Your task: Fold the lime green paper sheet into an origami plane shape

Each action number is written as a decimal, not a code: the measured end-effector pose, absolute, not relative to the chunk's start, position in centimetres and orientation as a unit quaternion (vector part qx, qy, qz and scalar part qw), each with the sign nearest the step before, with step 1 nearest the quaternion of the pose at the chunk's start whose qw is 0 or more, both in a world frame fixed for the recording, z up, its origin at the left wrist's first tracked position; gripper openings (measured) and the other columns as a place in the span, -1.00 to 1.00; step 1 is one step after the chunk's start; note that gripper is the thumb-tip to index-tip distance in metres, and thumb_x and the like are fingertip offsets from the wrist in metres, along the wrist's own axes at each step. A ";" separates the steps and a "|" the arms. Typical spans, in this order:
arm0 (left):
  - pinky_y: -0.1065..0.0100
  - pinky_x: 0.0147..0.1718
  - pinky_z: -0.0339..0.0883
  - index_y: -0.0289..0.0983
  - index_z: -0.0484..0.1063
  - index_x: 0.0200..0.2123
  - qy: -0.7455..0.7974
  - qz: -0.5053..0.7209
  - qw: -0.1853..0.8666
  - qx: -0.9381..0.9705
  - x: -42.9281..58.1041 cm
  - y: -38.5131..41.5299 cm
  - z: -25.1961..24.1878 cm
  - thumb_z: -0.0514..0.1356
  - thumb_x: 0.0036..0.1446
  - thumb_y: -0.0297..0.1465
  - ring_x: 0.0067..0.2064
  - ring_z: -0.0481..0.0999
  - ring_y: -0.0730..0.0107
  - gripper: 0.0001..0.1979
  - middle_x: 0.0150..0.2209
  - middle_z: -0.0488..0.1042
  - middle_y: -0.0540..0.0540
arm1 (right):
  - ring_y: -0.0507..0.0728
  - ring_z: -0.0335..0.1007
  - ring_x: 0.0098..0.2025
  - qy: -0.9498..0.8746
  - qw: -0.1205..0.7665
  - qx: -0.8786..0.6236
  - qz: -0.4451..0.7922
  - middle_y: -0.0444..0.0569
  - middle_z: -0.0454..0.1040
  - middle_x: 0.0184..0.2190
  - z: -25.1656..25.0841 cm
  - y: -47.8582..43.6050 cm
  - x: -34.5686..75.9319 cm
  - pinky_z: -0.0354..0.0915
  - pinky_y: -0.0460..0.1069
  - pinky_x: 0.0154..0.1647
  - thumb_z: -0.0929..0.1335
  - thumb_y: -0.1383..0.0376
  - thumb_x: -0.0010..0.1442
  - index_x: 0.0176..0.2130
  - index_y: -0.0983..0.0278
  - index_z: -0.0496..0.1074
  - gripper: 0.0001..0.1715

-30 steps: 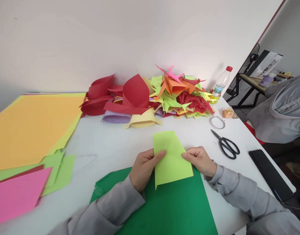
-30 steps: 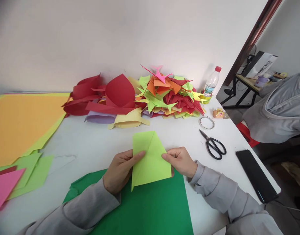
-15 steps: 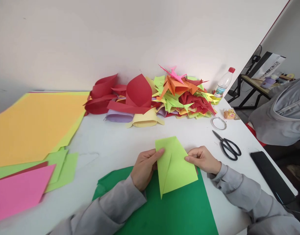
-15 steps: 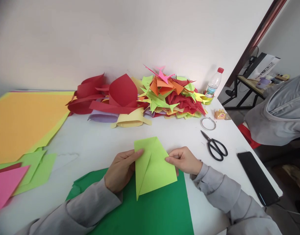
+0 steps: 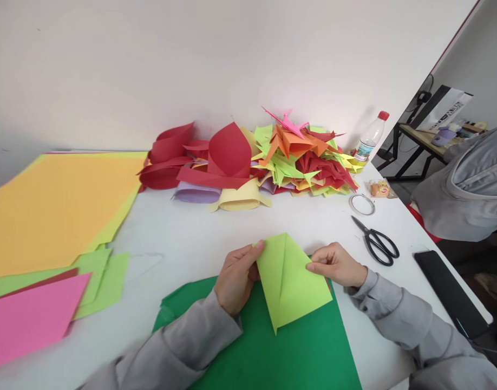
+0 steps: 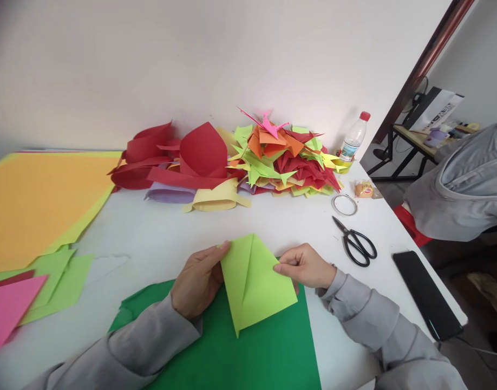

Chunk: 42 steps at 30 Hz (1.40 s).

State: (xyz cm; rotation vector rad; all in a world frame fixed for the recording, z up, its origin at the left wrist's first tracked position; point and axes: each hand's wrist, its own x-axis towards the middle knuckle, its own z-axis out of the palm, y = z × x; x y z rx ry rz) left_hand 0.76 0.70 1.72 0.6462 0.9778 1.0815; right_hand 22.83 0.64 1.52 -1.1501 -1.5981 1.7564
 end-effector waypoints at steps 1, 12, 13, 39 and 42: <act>0.34 -0.56 0.36 -0.31 0.51 -0.51 0.439 0.477 0.701 0.298 0.8 0.7 1.7 0.39 -0.19 -0.10 -0.52 0.49 0.30 -0.63 -0.56 0.52 -0.06 | -0.03 0.27 -0.75 -0.588 0.253 -0.423 0.642 -0.19 0.38 -0.73 1.5 0.6 22.8 0.08 -0.16 -0.81 0.40 -0.08 0.04 -0.55 0.30 0.36 -0.49; 0.30 -0.48 0.46 -0.31 0.56 -0.38 0.443 0.471 0.701 0.299 0.8 0.8 1.8 0.47 -0.26 -0.22 -0.44 0.55 0.26 -0.63 -0.44 0.60 -0.10 | -0.04 0.33 -0.57 -0.559 0.281 -0.391 0.675 -0.14 0.47 -0.58 1.8 0.6 22.7 0.21 -0.14 -0.59 0.50 0.05 -0.06 -0.46 0.36 0.49 -0.59; 0.30 -0.47 0.46 -0.31 0.56 -0.36 0.446 0.469 0.700 0.302 0.8 0.9 1.8 0.46 -0.26 -0.22 -0.44 0.55 0.26 -0.62 -0.44 0.60 -0.10 | -0.05 0.32 -0.56 -0.558 0.280 -0.389 0.678 -0.13 0.48 -0.57 1.8 0.6 22.7 0.22 -0.14 -0.57 0.50 0.06 -0.05 -0.46 0.37 0.49 -0.60; 0.09 -0.09 0.41 -0.25 0.45 0.04 0.313 0.364 0.741 0.470 0.5 0.2 1.7 0.36 -0.05 -0.18 -0.01 0.50 -0.02 -0.44 -0.02 0.53 -0.20 | 0.05 0.40 -0.33 -0.560 0.496 -0.445 0.492 -0.06 0.48 -0.31 1.7 0.7 21.0 0.34 -0.07 -0.37 0.48 0.19 0.01 -0.41 0.25 0.51 -0.82; 0.04 -0.08 0.41 -0.22 0.42 0.07 0.293 0.394 0.749 0.445 0.6 0.3 1.5 0.33 -0.01 -0.20 0.04 0.46 -0.09 -0.44 0.04 0.49 -0.24 | 0.05 0.38 -0.30 -0.549 0.564 -0.471 0.400 -0.09 0.43 -0.34 2.1 1.1 21.5 0.33 -0.06 -0.31 0.44 0.21 0.08 -0.38 0.26 0.47 -0.84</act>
